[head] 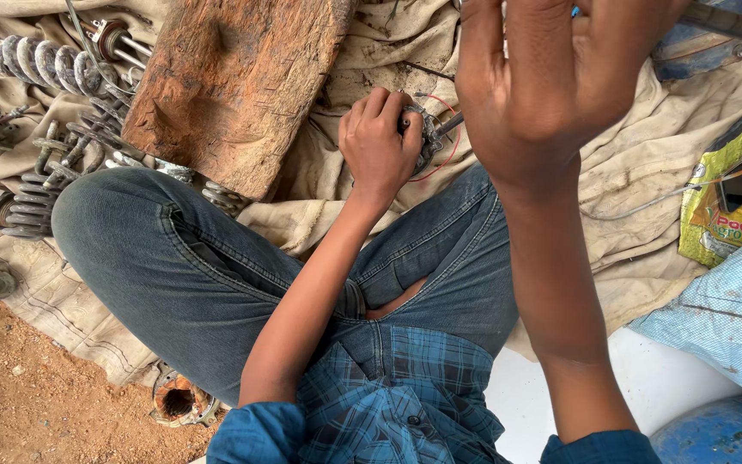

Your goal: The person sits cross-legged on a cloth and uses a T-handle wrench to loosen and remove a bolt from a small metal housing. They then separate the housing into two halves, revealing internal wiring and a coil. Finally, they use a screwdriver to adjust a screw on a separate small component.

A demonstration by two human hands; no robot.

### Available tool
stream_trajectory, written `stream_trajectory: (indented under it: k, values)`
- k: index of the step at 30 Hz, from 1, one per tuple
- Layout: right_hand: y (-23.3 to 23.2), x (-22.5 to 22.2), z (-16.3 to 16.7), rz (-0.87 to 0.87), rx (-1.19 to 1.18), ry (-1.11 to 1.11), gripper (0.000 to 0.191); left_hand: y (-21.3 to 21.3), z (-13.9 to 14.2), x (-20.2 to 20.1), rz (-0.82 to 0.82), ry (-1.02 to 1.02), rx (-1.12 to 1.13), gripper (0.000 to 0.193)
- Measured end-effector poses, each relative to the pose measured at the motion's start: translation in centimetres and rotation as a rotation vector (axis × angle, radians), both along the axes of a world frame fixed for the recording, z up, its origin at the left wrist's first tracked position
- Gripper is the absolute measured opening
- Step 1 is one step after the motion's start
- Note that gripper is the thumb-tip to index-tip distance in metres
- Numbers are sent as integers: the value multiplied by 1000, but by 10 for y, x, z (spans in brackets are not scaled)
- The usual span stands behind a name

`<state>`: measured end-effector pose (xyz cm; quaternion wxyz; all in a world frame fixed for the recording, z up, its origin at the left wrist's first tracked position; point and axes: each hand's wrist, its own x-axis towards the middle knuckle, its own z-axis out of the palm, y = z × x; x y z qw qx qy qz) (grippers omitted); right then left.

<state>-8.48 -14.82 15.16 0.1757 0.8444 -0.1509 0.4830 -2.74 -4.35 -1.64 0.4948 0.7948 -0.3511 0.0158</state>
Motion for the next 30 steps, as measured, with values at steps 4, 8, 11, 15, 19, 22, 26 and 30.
stream_trajectory:
  k: [4, 8, 11, 15, 19, 22, 26, 30]
  values:
    - [25, 13, 10, -36, 105, -101, 14, 2, 0, -1, 15, -13, -12, 10]
    - [38, 31, 17, 207, -134, -188, 14, 3, -1, -3, -5, 16, 13, 13]
    - [47, 34, 23, 269, -120, -193, 25, 4, -3, -3, 6, 47, -8, 15]
    - [53, 27, 34, 413, -46, -138, 37, 8, -5, 2, 3, -17, -106, 22]
    - [47, 26, 37, 703, -74, -192, 47, 8, -5, 3, -14, 25, -85, 17]
    - [38, 31, 23, 1131, 76, -463, 56, 10, -2, 7, -30, 88, -31, 11]
    - [16, 9, 6, 1553, 592, -664, 48, 22, 2, 18, -68, 133, -72, 10]
    - [-29, 3, 11, 2287, 1278, -315, 37, 24, 4, 17, -151, 25, -107, 11]
